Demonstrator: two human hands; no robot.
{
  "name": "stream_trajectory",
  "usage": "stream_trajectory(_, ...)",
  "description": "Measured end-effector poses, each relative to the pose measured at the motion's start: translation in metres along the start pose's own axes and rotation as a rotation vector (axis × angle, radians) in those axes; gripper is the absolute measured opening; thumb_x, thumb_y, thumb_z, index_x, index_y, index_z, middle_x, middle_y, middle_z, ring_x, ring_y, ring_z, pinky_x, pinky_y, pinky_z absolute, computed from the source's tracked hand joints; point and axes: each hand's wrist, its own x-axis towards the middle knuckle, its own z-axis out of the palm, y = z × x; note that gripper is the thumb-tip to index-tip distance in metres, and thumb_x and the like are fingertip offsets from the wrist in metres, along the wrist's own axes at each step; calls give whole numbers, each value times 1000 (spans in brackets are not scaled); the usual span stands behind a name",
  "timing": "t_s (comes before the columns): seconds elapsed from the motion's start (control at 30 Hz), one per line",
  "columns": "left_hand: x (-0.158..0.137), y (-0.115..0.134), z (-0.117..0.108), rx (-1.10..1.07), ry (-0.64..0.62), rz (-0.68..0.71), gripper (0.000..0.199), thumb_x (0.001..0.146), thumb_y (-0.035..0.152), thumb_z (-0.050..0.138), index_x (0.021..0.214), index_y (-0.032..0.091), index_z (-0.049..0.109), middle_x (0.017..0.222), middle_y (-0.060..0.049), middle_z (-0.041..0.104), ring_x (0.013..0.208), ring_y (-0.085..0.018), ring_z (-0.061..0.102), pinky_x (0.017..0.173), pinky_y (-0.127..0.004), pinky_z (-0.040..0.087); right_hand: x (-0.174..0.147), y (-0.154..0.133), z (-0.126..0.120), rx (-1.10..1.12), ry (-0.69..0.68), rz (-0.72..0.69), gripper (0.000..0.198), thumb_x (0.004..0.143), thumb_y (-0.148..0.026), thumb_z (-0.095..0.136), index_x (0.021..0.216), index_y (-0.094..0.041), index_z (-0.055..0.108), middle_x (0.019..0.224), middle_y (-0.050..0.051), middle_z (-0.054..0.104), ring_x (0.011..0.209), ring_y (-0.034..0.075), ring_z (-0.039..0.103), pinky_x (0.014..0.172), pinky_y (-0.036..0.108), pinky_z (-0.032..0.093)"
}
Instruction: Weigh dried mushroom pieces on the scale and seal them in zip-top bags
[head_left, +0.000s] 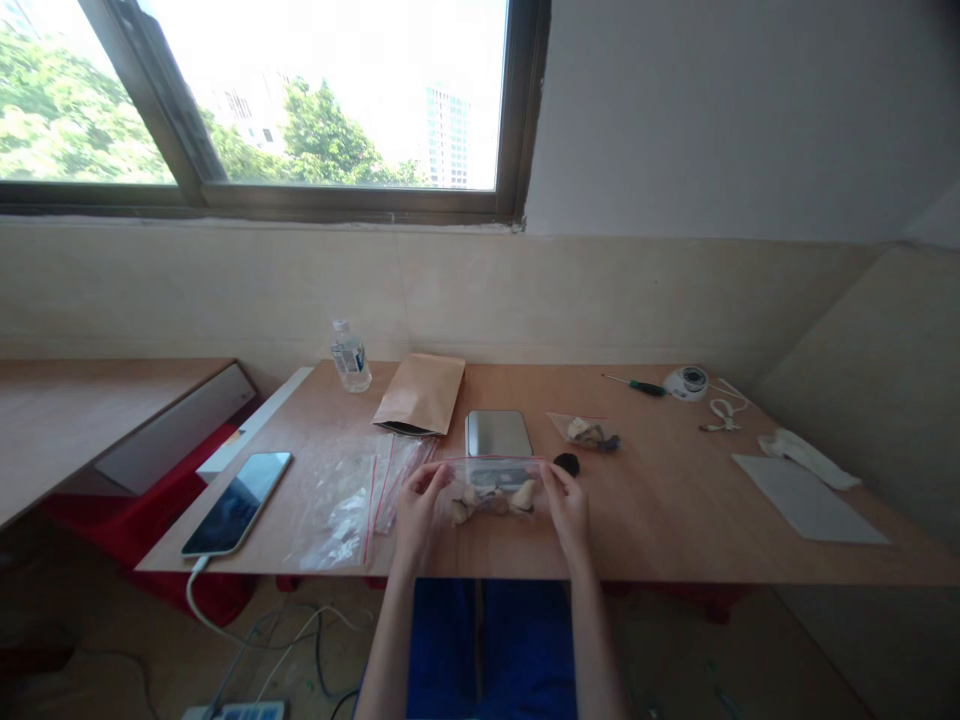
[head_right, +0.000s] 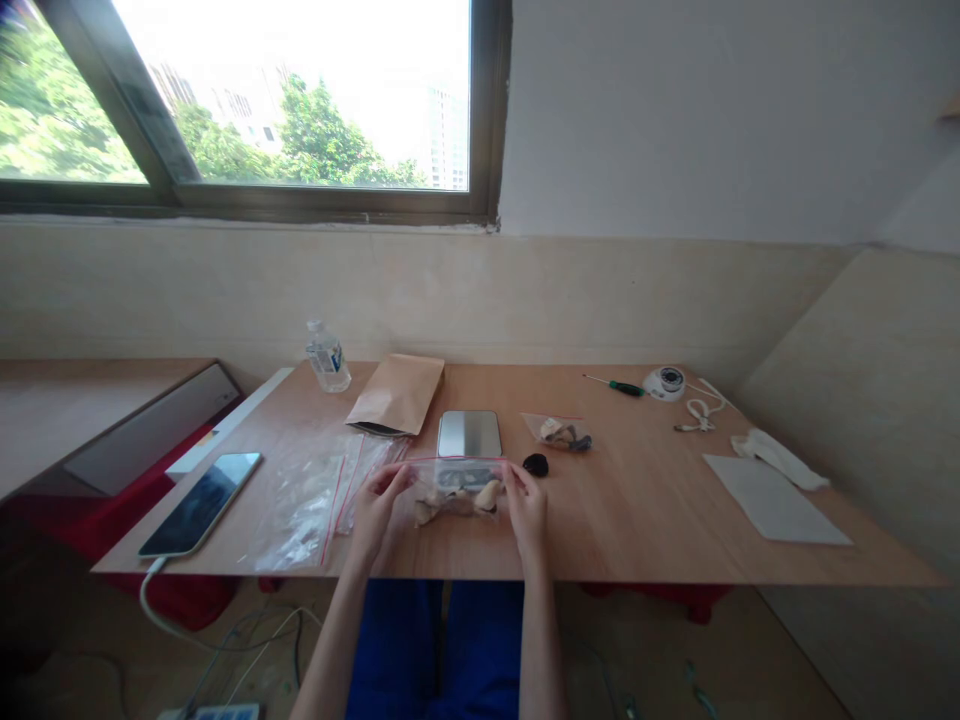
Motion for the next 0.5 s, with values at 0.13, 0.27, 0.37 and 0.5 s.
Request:
stream_trajectory(0.13, 0, 0, 0, 3, 29, 5, 30, 71, 42, 64, 84, 15, 66, 79, -5, 66, 75, -18, 61, 74, -30, 49, 0, -2, -1, -26, 21, -21, 36, 77, -48, 57, 90, -15, 65, 86, 11, 71, 85, 25, 66, 75, 36, 51)
stream_trajectory(0.27, 1, 1, 0, 39, 32, 24, 28, 70, 40, 66, 82, 15, 65, 79, -5, 66, 77, -18, 61, 75, -29, 47, 1, 0, -1, -31, 42, -54, 33, 76, -45, 59, 88, -15, 64, 89, 11, 70, 84, 24, 66, 76, 36, 51)
stream_trajectory(0.37, 2, 1, -1, 40, 17, 22, 26, 69, 38, 67, 81, 15, 64, 79, -4, 65, 78, -17, 61, 74, -29, 47, 1, 2, -2, -15, 52, -57, 32, 75, -44, 61, 87, -15, 64, 87, 10, 70, 83, 23, 65, 75, 36, 51)
stream_trajectory(0.5, 1, 1, -2, 55, -1, 41, 24, 71, 37, 66, 81, 15, 64, 78, -4, 65, 76, -17, 60, 73, -28, 46, 1, 1, -3, 10, 44, -57, 30, 76, -43, 60, 86, -15, 64, 87, 10, 70, 83, 22, 65, 77, 35, 50)
